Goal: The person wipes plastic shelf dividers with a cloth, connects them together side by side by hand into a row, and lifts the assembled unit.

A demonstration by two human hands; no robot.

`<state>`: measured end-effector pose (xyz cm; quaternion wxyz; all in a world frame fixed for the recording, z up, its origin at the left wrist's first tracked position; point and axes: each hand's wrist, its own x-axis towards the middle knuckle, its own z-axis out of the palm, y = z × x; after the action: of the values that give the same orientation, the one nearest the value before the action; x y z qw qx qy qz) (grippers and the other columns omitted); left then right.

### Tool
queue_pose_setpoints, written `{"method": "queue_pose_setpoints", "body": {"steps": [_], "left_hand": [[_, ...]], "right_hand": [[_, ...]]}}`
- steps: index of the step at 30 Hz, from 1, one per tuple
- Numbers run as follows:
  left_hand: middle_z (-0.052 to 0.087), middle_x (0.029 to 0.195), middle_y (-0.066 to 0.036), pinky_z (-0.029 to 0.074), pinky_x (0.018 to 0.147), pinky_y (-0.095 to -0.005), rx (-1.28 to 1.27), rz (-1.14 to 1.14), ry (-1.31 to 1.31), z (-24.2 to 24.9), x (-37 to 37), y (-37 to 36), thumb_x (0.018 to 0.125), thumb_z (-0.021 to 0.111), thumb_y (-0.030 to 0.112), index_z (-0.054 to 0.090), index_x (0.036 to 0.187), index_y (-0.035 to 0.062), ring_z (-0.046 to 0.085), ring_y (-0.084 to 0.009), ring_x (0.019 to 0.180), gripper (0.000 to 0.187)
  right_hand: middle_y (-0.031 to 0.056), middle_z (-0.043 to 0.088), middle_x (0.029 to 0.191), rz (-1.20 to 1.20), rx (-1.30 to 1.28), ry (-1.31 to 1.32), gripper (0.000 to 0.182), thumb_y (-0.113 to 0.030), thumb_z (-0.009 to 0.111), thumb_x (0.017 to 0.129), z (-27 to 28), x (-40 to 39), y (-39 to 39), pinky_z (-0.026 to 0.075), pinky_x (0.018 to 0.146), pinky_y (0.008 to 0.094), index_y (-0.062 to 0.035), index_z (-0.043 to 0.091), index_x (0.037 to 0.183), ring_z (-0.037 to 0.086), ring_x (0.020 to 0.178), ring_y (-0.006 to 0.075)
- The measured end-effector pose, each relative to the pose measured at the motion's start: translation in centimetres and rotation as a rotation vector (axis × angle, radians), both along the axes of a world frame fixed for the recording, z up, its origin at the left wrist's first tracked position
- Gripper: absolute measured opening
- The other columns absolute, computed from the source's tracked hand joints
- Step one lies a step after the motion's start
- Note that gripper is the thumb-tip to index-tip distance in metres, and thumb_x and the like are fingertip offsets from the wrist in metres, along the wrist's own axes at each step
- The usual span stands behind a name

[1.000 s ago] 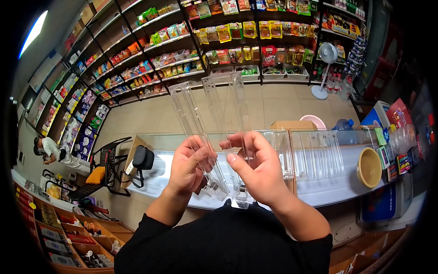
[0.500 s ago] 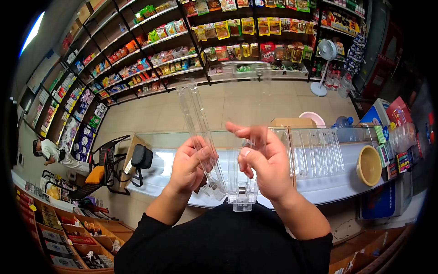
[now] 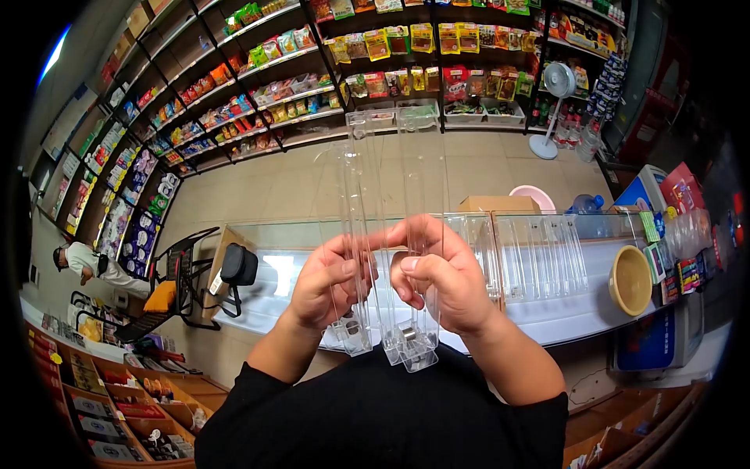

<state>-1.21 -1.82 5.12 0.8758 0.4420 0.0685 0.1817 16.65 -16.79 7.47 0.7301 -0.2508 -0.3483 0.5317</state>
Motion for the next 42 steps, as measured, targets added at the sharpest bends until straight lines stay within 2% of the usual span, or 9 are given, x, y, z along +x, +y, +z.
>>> {"method": "queue_pose_setpoints", "body": {"steps": [4,16,18,22,24,27,31,35,42], "left_hand": [[0.068,0.102,-0.012,0.039,0.059,-0.0257,-0.041,-0.006,-0.005,-0.6,0.3,0.0,0.101,0.072,0.014,0.062,0.119,0.0021,0.055,-0.0112,0.070,0.024],[0.065,0.097,-0.012,0.045,0.054,-0.0264,-0.023,0.029,0.006,-1.0,0.6,0.5,0.097,0.076,0.021,0.060,0.114,-0.0026,0.060,-0.0152,0.071,0.033],[0.065,0.102,-0.006,0.041,0.062,-0.0257,-0.017,-0.025,-0.006,-1.0,0.5,0.8,0.101,0.072,0.018,0.062,0.115,0.0052,0.056,-0.0110,0.079,0.021],[0.065,0.103,-0.006,0.041,0.061,-0.0255,0.008,0.016,0.010,-1.2,1.1,0.5,0.102,0.071,0.019,0.062,0.114,0.0055,0.056,-0.0113,0.079,0.020],[0.067,0.106,-0.014,0.051,0.057,-0.0270,-0.012,0.098,0.015,-1.6,1.3,0.5,0.104,0.069,0.024,0.059,0.114,-0.0010,0.064,-0.0166,0.074,0.029],[0.067,0.104,-0.010,0.042,0.057,-0.0262,-0.037,0.069,-0.013,-0.8,1.4,1.3,0.105,0.068,0.022,0.060,0.111,0.0043,0.056,-0.0116,0.071,0.020],[0.068,0.106,-0.010,0.042,0.055,-0.0264,-0.068,0.090,0.008,-1.1,1.4,1.4,0.106,0.067,0.023,0.059,0.112,0.0043,0.056,-0.0116,0.068,0.021],[0.069,0.107,-0.009,0.042,0.055,-0.0255,-0.087,0.042,0.008,-0.9,1.3,1.1,0.107,0.066,0.023,0.058,0.114,0.0049,0.058,-0.0112,0.070,0.021],[0.069,0.107,-0.010,0.042,0.055,-0.0249,-0.068,0.046,0.029,-0.8,1.4,1.4,0.108,0.066,0.024,0.058,0.113,0.0071,0.058,-0.0100,0.070,0.020]], "right_hand": [[0.0221,0.069,0.128,-0.012,-0.052,-0.052,0.028,-0.005,0.057,0.097,0.0,-0.2,0.0,0.044,0.054,0.0259,-0.0025,0.057,0.125,0.058,0.069,0.0130],[0.0184,0.070,0.121,0.015,-0.085,-0.086,0.028,-0.006,0.054,0.096,-1.9,0.0,-0.4,0.041,0.052,0.0259,-0.0018,0.056,0.123,0.055,0.066,0.0123],[0.0177,0.070,0.120,0.015,-0.089,-0.084,0.027,-0.006,0.054,0.096,-2.2,-0.1,-0.5,0.041,0.052,0.0259,-0.0018,0.056,0.123,0.055,0.066,0.0125],[0.0170,0.069,0.116,0.026,-0.101,-0.078,0.027,-0.007,0.054,0.096,-2.7,-0.2,-0.7,0.042,0.053,0.0259,-0.0016,0.056,0.123,0.055,0.066,0.0126],[0.0176,0.069,0.116,0.029,-0.124,-0.087,0.027,-0.007,0.054,0.097,-3.2,0.0,-0.8,0.042,0.054,0.0259,-0.0017,0.056,0.123,0.055,0.067,0.0126],[0.0218,0.070,0.116,-0.014,-0.139,-0.106,0.026,-0.011,0.058,0.095,-2.8,-0.3,-1.1,0.044,0.054,0.0253,-0.0026,0.057,0.119,0.056,0.064,0.0124],[0.0305,0.071,0.124,-0.163,-0.012,-0.188,0.026,-0.014,0.060,0.094,-2.5,-0.7,-0.8,0.046,0.055,0.0244,-0.0035,0.057,0.117,0.056,0.060,0.0116],[0.0238,0.068,0.136,-0.071,0.044,-0.236,0.024,-0.010,0.059,0.099,-2.0,-0.1,-0.8,0.046,0.062,0.0238,-0.0025,0.056,0.122,0.055,0.068,0.0104],[0.0213,0.071,0.131,-0.089,-0.051,-0.363,0.023,-0.009,0.056,0.099,-2.4,0.1,-0.8,0.046,0.062,0.0235,-0.0018,0.056,0.121,0.052,0.068,0.0071]]}}
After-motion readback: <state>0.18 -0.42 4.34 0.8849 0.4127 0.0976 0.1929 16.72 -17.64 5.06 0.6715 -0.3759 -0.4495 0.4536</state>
